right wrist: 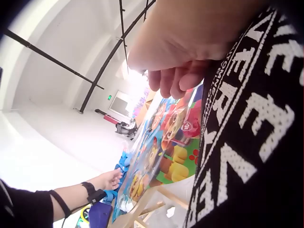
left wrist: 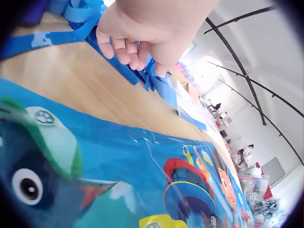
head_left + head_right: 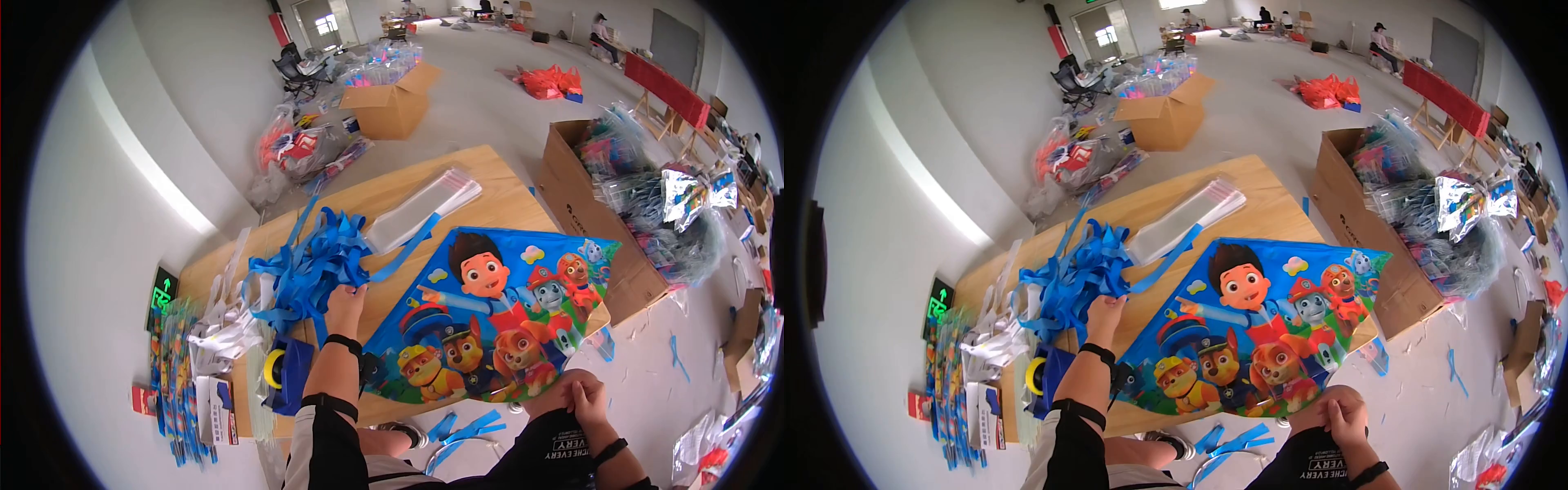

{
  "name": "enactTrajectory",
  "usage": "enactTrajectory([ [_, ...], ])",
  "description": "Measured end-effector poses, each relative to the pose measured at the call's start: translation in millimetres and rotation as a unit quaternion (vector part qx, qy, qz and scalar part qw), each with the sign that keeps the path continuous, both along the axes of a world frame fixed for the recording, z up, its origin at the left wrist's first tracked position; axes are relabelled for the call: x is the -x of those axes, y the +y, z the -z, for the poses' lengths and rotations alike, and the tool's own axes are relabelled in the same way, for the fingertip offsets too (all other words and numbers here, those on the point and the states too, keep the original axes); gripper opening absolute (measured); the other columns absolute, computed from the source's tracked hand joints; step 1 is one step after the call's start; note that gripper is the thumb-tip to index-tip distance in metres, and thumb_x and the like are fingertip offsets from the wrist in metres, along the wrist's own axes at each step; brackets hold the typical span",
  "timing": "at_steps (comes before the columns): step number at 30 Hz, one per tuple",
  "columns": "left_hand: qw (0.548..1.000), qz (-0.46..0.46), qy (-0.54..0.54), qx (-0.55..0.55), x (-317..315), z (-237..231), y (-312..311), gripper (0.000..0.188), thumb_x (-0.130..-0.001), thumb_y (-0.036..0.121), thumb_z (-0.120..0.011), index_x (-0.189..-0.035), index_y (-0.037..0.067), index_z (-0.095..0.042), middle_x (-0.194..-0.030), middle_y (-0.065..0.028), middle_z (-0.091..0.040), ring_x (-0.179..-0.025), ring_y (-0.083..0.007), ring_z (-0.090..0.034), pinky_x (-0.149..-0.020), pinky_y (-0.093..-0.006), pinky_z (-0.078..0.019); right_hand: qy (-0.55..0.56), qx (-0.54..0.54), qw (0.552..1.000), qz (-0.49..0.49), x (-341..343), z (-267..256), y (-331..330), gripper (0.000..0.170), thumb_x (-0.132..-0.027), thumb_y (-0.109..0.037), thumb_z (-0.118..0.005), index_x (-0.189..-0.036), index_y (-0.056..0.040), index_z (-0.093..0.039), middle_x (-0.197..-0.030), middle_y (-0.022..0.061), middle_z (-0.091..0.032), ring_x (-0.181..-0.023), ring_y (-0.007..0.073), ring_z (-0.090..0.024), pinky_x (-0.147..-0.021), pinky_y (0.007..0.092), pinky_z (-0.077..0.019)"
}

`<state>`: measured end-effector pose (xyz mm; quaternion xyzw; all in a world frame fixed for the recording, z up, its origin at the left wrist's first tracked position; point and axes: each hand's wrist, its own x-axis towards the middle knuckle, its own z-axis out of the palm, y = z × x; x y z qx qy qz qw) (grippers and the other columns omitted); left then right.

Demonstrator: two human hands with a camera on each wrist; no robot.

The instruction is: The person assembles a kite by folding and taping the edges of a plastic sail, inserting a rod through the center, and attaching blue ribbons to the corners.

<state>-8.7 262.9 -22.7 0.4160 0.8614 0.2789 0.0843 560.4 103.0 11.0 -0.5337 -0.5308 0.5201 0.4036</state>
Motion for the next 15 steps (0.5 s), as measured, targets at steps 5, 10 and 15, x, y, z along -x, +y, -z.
enactTrajectory([
  [5,0.991,-0.055,-0.04,-0.116,12.0,30.9,21.6,0.029,-0.087,0.035,-0.077,-0.091,0.007,-0.073,-0.095,-0.0125,-0.074,-0.092,-0.0322,-0.07,-0.082,-0.0425,-0.0544,-0.009,0.017,1.0,-0.005,-0.6,1.3,5.6,0.027,-0.109,-0.016,-0.048,-0.096,0.0008,-0.065,-0.077,0.0044,-0.064,-0.058,0.0089,-0.059,-0.049,0.0214,-0.0462],
  [10,0.954,-0.001,-0.14,-0.265,39.0,44.5,18.5,0.026,-0.087,0.018,-0.079,-0.108,0.005,-0.069,-0.089,-0.0078,-0.07,-0.074,-0.0199,-0.067,-0.065,-0.0333,-0.0533,-0.017,0.01,1.0,-0.019,-0.2,1.0,10.0,0.028,-0.107,-0.013,-0.047,-0.093,0.0014,-0.066,-0.077,0.0047,-0.064,-0.058,0.0089,-0.059,-0.049,0.0214,-0.0459],
  [15,0.867,-0.077,-0.48,-0.114,50.9,1.9,-16.1,0.022,-0.092,0.018,-0.078,-0.107,0.007,-0.067,-0.08,-0.0003,-0.063,-0.067,-0.0118,-0.061,-0.054,-0.0261,-0.045,-0.008,0.008,1.0,-0.009,5.5,-3.0,7.4,0.027,-0.106,-0.011,-0.048,-0.092,0.0017,-0.066,-0.077,0.0047,-0.064,-0.058,0.0088,-0.059,-0.049,0.0214,-0.0458],
])
